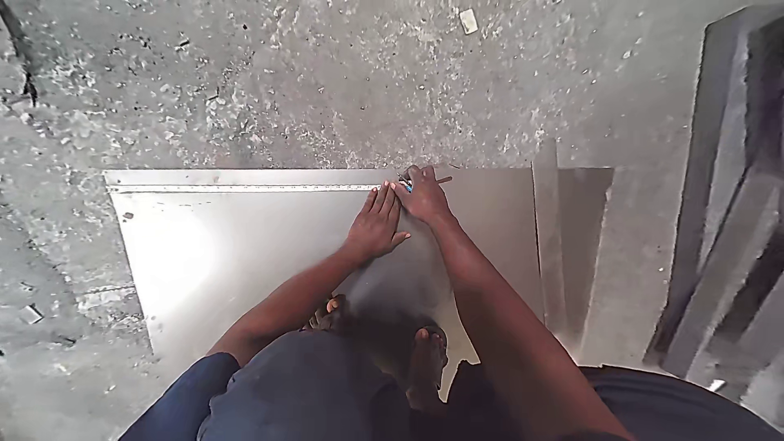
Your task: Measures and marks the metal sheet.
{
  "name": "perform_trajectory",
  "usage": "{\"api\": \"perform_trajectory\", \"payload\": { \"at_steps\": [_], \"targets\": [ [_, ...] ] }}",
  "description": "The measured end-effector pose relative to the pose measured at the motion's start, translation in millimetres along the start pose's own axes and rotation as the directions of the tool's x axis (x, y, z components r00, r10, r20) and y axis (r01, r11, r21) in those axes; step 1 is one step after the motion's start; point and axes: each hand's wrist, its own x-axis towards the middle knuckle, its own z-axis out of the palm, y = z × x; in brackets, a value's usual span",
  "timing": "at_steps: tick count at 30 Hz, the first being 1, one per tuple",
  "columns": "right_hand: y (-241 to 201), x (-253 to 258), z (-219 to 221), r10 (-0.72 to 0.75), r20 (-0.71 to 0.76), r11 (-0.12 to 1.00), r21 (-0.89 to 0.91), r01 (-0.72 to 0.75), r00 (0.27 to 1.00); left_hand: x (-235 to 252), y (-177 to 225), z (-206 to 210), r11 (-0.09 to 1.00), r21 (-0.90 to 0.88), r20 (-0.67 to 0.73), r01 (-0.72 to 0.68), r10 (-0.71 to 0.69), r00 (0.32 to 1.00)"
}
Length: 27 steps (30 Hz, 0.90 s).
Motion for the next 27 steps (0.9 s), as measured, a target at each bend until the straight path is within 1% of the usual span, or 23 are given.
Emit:
{"api": "perform_trajectory", "payload": {
  "at_steps": [3,5,7,9,11,12,15,17,18,20,22,24,25,27],
  "targets": [
    [-4,0,-1,0.015,-0.009,1.0,0.017,-0.015,1.0,-1,-8,-2,0.998,-0.063,-0.007,-0.028,0.028,1.0],
    [-6,0,-1,0.032,-0.003,0.999,0.021,-0.032,0.999,-4,-17,-6,0.991,-0.124,-0.053,-0.055,0.048,0.997],
    [-6,0,0,0.037,-0.015,0.999,0.024,-0.037,0.999,-11,-30,-16,0.988,-0.149,-0.121,-0.038,0.019,0.992],
    [-6,-1,-1,0.033,-0.032,0.999,0.042,-0.032,0.999,-21,-50,-37,0.989,-0.123,-0.159,0.082,-0.101,0.982],
    [-8,-2,-4,0.019,-0.016,0.997,0.075,-0.017,1.0,-34,-80,-62,0.965,-0.091,-0.175,0.245,-0.258,0.95],
    [-12,-2,-6,0.002,-0.003,0.997,0.08,-0.001,1.0,-43,-98,-74,0.95,-0.079,-0.183,0.303,-0.313,0.932],
    [-41,-2,-17,-0.064,0.004,0.997,0.033,0.063,0.998,-70,-147,-112,0.908,-0.016,-0.195,0.419,-0.414,0.889],
    [-68,0,-30,-0.12,0.014,0.993,-0.021,0.12,0.993,-82,-168,-134,0.884,0.038,-0.211,0.466,-0.449,0.868],
    [-84,1,-40,-0.15,0.027,0.987,-0.058,0.151,0.988,-84,-172,-144,0.87,0.064,-0.229,0.488,-0.463,0.856],
    [-113,0,-66,-0.23,0.066,0.964,-0.119,0.237,0.971,-80,-169,-166,0.861,0.091,-0.254,0.5,-0.465,0.848],
    [-130,-8,-101,-0.305,0.136,0.929,-0.178,0.326,0.943,-66,-146,-190,0.903,0.046,-0.24,0.427,-0.405,0.882],
    [-137,-11,-141,-0.373,0.197,0.875,-0.251,0.414,0.907,-47,-125,-213,0.939,0.02,-0.226,0.344,-0.331,0.916],
    [-129,-16,-157,-0.384,0.208,0.857,-0.281,0.431,0.9,-40,-116,-220,0.952,0.031,-0.207,0.303,-0.29,0.934],
    [-92,-26,-186,-0.353,0.193,0.842,-0.36,0.401,0.915,-25,-101,-229,0.975,0.055,-0.159,0.215,-0.204,0.966]
  ]
}}
